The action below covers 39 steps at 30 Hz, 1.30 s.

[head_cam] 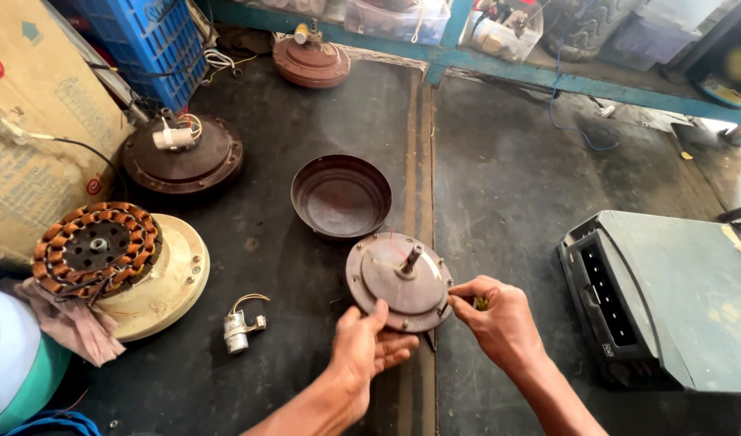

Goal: The person uses screwdrivers to unscrew and remove parts from a ceiling fan motor housing on the floor, then lifts the motor assembly, separates a metal pulley plate from the housing, and continues unscrewing components by hand and with a screwdriver.

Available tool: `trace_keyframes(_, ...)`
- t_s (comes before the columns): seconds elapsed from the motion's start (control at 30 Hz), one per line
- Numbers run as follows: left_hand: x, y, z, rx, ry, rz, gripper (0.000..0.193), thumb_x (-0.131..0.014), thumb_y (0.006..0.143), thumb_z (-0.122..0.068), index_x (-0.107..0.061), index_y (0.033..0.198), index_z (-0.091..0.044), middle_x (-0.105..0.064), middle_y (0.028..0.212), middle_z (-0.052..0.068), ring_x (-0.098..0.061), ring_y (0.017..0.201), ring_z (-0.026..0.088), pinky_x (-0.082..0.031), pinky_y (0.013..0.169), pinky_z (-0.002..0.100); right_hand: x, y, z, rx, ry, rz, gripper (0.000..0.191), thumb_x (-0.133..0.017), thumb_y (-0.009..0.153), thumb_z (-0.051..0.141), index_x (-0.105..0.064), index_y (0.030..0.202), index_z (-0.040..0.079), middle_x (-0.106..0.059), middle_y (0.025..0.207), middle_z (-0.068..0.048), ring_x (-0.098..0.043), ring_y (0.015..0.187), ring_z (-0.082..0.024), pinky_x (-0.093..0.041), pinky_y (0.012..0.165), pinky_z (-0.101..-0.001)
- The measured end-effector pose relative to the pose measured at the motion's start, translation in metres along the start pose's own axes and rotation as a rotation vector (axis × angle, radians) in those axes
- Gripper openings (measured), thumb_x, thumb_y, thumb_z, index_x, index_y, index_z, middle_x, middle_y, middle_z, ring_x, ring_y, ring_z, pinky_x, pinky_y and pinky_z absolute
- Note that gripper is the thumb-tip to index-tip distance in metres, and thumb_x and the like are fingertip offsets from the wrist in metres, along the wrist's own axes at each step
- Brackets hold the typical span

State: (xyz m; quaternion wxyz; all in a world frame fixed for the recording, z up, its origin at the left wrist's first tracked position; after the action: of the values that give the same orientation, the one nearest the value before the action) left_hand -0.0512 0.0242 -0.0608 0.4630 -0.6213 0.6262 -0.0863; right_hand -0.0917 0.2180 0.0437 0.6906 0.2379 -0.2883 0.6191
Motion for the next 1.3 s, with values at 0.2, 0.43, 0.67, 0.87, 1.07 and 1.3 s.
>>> trace_keyframes(0.2,-0.010,0.003,-0.038,-0.059,-0.076,0.040,0.035,-0.053,0.101,-0.039,-0.054,0.106,-0.003,-0.073,0.093,0.015,-0.076,0.079,0.025,-0.059,0.063,0.034,0.025,0.011,0.029,0.074,0.000,-0.110,0.020,-0.079,0.083,0.016,-0.081,0.099,0.004,-0.077,0.079,-0.004,-0.064,0.069,-0.007,-0.052,0.063,-0.0272)
trace_keyframes(0.43,-0.001,0.001,-0.052,-0.048,-0.105,0.031,0.037,-0.052,0.102,-0.040,-0.056,0.106,-0.003,-0.072,0.094,0.015,-0.075,0.079,0.023,-0.059,0.064,0.034,0.016,0.019,0.067,0.159,-0.177,-0.060,0.019,-0.076,0.087,0.016,-0.081,0.103,0.007,-0.070,0.079,-0.009,-0.062,0.064,-0.019,-0.049,0.061,-0.0335)
trace_keyframes(0.67,0.002,0.003,-0.052,-0.048,-0.107,0.036,0.038,-0.051,0.102,-0.040,-0.057,0.107,-0.003,-0.073,0.095,0.014,-0.075,0.079,0.022,-0.059,0.064,0.033,0.010,0.018,0.091,0.337,-0.220,0.010,0.018,-0.073,0.085,0.014,-0.079,0.099,0.006,-0.073,0.085,-0.010,-0.070,0.071,-0.023,-0.053,0.067,-0.0356)
trace_keyframes(0.87,0.004,0.004,-0.053,-0.052,-0.112,0.031,0.037,-0.052,0.102,-0.040,-0.055,0.107,-0.003,-0.072,0.096,0.014,-0.074,0.079,0.022,-0.059,0.065,0.033,0.011,0.017,0.096,0.345,-0.266,0.016,0.018,-0.072,0.086,0.016,-0.079,0.099,0.005,-0.072,0.085,-0.010,-0.070,0.073,-0.026,-0.052,0.068,-0.0370)
trace_keyframes(1.07,0.004,0.004,-0.053,-0.052,-0.106,0.038,0.038,-0.051,0.102,-0.040,-0.056,0.106,-0.004,-0.072,0.094,0.014,-0.074,0.078,0.021,-0.060,0.064,0.033,0.009,0.017,0.098,0.340,-0.292,0.013,0.018,-0.073,0.085,0.016,-0.079,0.099,0.006,-0.072,0.085,-0.009,-0.070,0.071,-0.026,-0.053,0.066,-0.0378)
trace_keyframes(1.3,0.003,0.003,-0.054,-0.055,-0.119,0.049,0.037,-0.051,0.103,-0.040,-0.056,0.107,-0.003,-0.073,0.094,0.014,-0.074,0.078,0.020,-0.060,0.064,0.033,0.003,0.015,0.100,0.399,-0.312,0.028,0.017,-0.073,0.085,0.015,-0.079,0.097,0.005,-0.072,0.087,-0.010,-0.071,0.074,-0.027,-0.054,0.068,-0.0386)
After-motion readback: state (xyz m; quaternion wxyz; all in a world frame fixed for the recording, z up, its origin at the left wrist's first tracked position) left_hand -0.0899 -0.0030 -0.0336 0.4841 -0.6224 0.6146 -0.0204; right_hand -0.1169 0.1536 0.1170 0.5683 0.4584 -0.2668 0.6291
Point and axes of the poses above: each hand's wrist, its own y-axis towards the middle knuckle, its own x-axis out of the back of the hand, z = x × y, the point moved 9 cm from there along y, towards the middle knuckle
